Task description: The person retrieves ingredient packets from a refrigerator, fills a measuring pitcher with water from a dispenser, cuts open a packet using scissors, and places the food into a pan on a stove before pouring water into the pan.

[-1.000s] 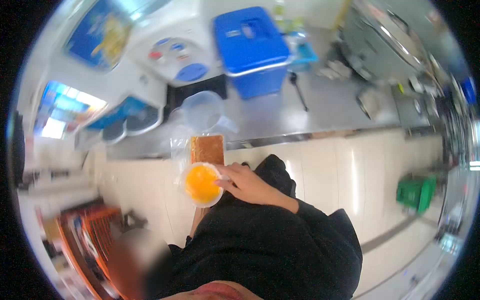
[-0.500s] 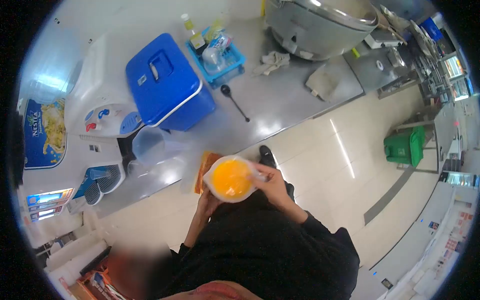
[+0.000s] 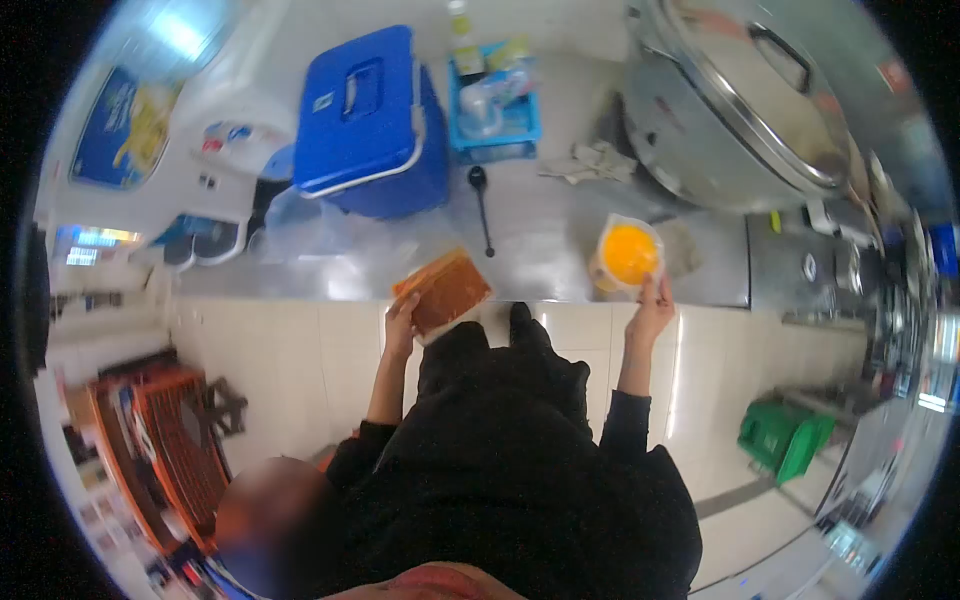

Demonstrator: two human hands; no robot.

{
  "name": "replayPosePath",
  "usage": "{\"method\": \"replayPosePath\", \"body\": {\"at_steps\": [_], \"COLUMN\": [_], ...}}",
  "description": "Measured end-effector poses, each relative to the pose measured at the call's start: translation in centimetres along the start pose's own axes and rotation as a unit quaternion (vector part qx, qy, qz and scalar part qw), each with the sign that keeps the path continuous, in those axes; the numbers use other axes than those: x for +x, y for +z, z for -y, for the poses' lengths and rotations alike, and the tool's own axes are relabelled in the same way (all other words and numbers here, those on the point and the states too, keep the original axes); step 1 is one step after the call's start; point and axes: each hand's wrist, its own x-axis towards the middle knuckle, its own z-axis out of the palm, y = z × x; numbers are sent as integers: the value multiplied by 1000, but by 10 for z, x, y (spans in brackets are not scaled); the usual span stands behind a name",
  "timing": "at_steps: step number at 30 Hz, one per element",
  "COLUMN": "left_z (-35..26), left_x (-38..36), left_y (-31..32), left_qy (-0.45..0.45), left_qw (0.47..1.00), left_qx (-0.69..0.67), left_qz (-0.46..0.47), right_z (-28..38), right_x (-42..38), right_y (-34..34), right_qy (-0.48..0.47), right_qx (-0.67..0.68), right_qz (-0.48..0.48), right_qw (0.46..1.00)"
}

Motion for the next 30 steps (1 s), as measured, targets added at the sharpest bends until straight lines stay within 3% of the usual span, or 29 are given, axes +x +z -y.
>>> {"method": "replayPosePath", "body": {"at_steps": [1,4,7,9,10,11,13,14,16,19,20,23,25,27,30], "left_z": [-5,31,-17,-53,-66,-78,-107,-119,-139,-133,-125,-111,-129,-144,-180], "left_x": [4,57,50,62,76,89,106,107,99,91,89,52,-10,-60,-92], "left_y": [5,-26,-1,-5,-8,-12,-18,-20,-18,-56,-74,-128,-160,-200,-249], "left_qy": [-9,94,186,241,250,259,211,189,163,125,114,173,151,110,86], "left_qw": [999,983,912,905,895,886,930,946,939,936,938,913,932,964,986], "left_qx": [-6,89,117,13,25,36,-48,-92,-188,-208,-191,-278,-247,-160,-52], "left_qz": [-49,-131,-346,-351,-367,-382,-296,-248,-237,-256,-267,-244,-219,-183,-136], "right_z": [-6,-11,-2,1,3,4,10,23,55,53,51,48,40,33,33], "right_x": [10,28,34,38,36,32,20,3,-40,-63,-77,-155,-213,-269,-310], "right_y": [-2,5,12,13,15,18,25,36,65,84,102,174,218,278,388], "right_qy": [3,5,-6,-16,-25,-109,-280,-314,-373,-473,-494,-527,-423,-436,-543], "right_qx": [24,20,13,-40,-66,-168,-355,-429,-556,-478,-409,-354,-340,-318,-240], "right_qz": [6,-5,80,99,106,69,-16,-68,-177,-56,9,182,290,334,349], "right_qw": [1000,1000,997,994,992,977,892,844,722,738,767,751,788,773,725]}}
